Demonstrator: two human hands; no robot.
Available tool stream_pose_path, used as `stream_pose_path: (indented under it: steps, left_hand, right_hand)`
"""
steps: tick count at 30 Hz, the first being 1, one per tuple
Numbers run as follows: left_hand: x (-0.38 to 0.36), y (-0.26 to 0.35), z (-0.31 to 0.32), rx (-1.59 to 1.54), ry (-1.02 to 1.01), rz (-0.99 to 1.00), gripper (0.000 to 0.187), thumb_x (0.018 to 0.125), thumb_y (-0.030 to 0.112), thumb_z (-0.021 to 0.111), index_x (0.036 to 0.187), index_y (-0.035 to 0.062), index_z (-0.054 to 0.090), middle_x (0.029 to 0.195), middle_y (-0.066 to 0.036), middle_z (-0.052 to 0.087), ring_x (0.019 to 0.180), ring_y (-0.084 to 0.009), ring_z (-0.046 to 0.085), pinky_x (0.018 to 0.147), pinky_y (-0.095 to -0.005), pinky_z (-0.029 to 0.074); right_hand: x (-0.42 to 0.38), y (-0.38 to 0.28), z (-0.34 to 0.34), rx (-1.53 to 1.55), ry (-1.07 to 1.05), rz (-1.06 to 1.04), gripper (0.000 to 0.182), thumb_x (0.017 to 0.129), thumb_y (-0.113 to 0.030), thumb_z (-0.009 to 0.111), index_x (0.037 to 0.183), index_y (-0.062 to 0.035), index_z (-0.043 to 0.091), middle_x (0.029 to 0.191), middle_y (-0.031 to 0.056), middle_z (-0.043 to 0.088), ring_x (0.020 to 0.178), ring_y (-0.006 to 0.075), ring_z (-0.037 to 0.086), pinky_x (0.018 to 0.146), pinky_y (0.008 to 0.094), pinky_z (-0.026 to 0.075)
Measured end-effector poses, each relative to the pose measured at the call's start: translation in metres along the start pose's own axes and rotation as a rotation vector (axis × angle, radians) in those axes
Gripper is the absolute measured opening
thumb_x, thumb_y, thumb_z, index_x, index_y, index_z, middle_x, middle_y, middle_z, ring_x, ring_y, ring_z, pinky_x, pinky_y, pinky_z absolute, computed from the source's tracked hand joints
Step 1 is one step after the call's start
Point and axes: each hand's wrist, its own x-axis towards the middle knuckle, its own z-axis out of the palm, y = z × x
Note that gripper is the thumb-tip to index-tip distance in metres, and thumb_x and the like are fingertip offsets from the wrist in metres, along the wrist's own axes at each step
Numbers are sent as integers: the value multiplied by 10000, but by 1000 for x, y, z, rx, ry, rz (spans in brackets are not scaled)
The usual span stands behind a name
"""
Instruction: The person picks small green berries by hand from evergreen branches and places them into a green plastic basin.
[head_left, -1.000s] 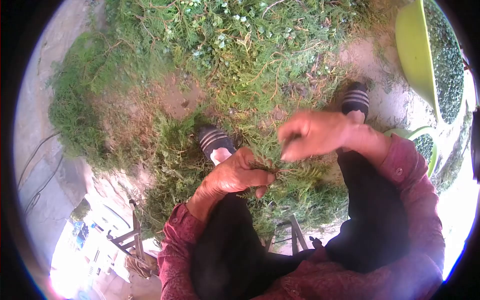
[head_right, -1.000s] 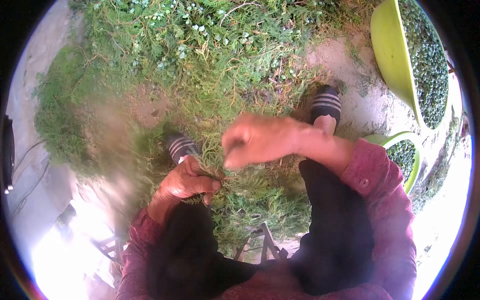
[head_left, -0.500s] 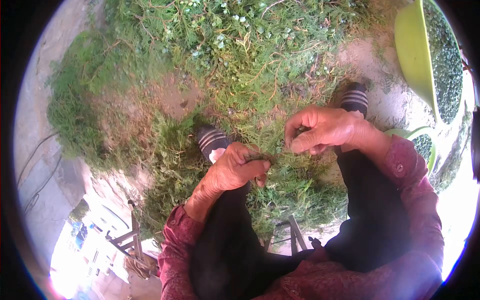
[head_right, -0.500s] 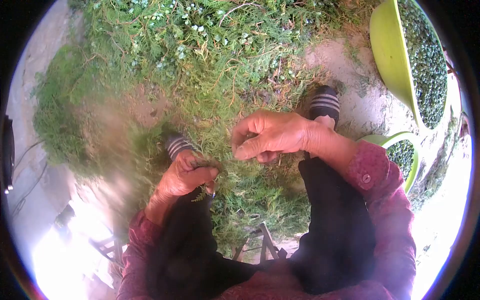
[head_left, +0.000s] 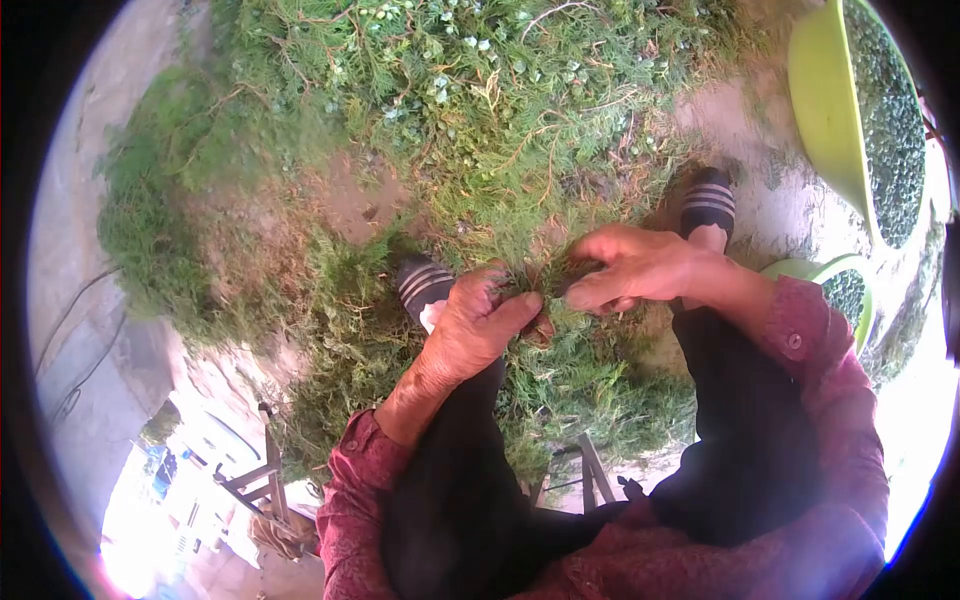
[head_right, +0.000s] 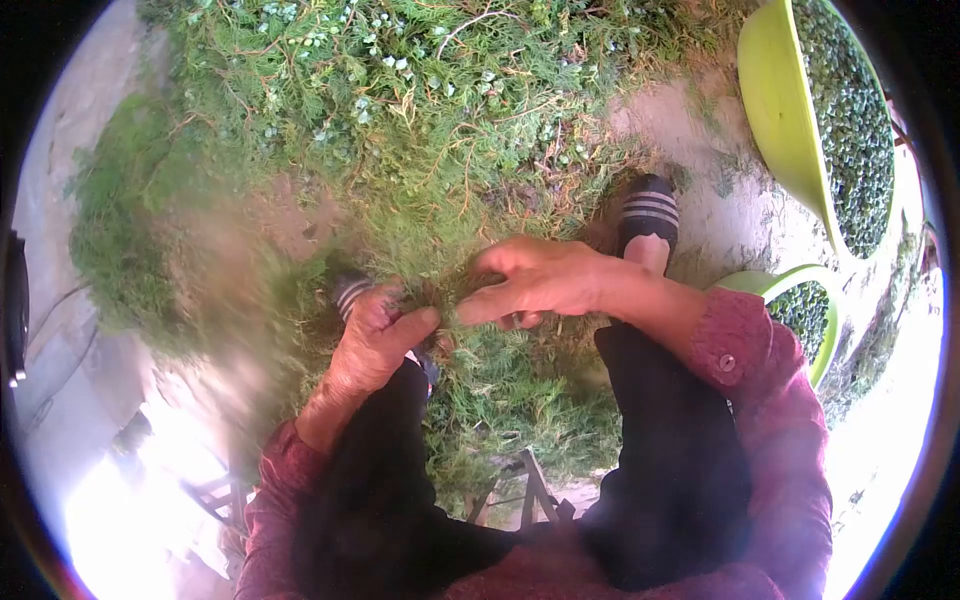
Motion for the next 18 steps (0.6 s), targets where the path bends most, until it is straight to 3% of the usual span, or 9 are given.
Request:
stream_pose_path:
  steps: [2, 5, 9, 11, 15, 17, 18]
  left_hand:
    - [3, 2, 1, 67, 4, 15, 162, 843, 87, 508, 978, -3, 508, 779, -45, 587, 673, -125, 573, 613, -258, 476]
    - [2, 5, 7, -144, 8, 11, 168, 845, 97, 515, 986, 5, 503, 773, -44, 585, 670, -128, 573, 610, -260, 479]
    - [3, 3, 10, -258, 27, 20, 172, 840, 92, 526, 987, 7, 500, 766, -47, 582, 664, -126, 572, 598, -255, 477]
    - [3, 2, 10, -262, 30, 19, 162, 837, 87, 529, 976, 6, 505, 761, -48, 580, 658, -125, 569, 588, -252, 477]
    - [1, 1, 6, -63, -11, 30, 128, 830, 76, 521, 934, 1, 528, 724, -40, 565, 620, -112, 539, 549, -244, 452]
    - [-6, -3, -2, 68, -31, 50, 121, 826, 69, 511, 922, -1, 535, 702, -38, 558, 608, -109, 528, 539, -239, 440]
    - [-13, -5, -12, 44, 36, 5, 104, 818, 60, 511, 891, -7, 544, 703, -36, 561, 621, -96, 524, 539, -238, 436]
  right_hand:
    - [9, 3, 2, -57, 30, -8, 432, 735, -454, 637, 829, -36, 581, 614, -10, 502, 533, 67, 448, 457, 209, 349]
    - [11, 7, -1, -127, 67, 0, 457, 709, -493, 648, 761, -42, 597, 557, -11, 483, 519, 69, 447, 456, 214, 350]
    - [14, 17, 2, -60, 137, -38, 440, 718, -469, 640, 731, -31, 598, 529, 4, 472, 513, 92, 452, 463, 236, 364]
    - [31, 36, -1, -258, 209, -338, 397, 727, -415, 630, 729, -20, 587, 544, 10, 474, 502, 113, 432, 460, 267, 362]
    - [0, 7, 10, -138, 301, -291, 358, 735, -370, 609, 748, -12, 580, 623, 37, 506, 531, 116, 436, 470, 275, 365]
    - [-34, -13, 0, -527, 181, -288, 354, 748, -353, 597, 870, -20, 591, 750, 73, 548, 592, 115, 474, 505, 269, 392]
    - [-46, -17, -11, -435, 126, -205, 368, 744, -351, 593, 899, -17, 579, 767, 83, 545, 595, 120, 481, 504, 263, 393]
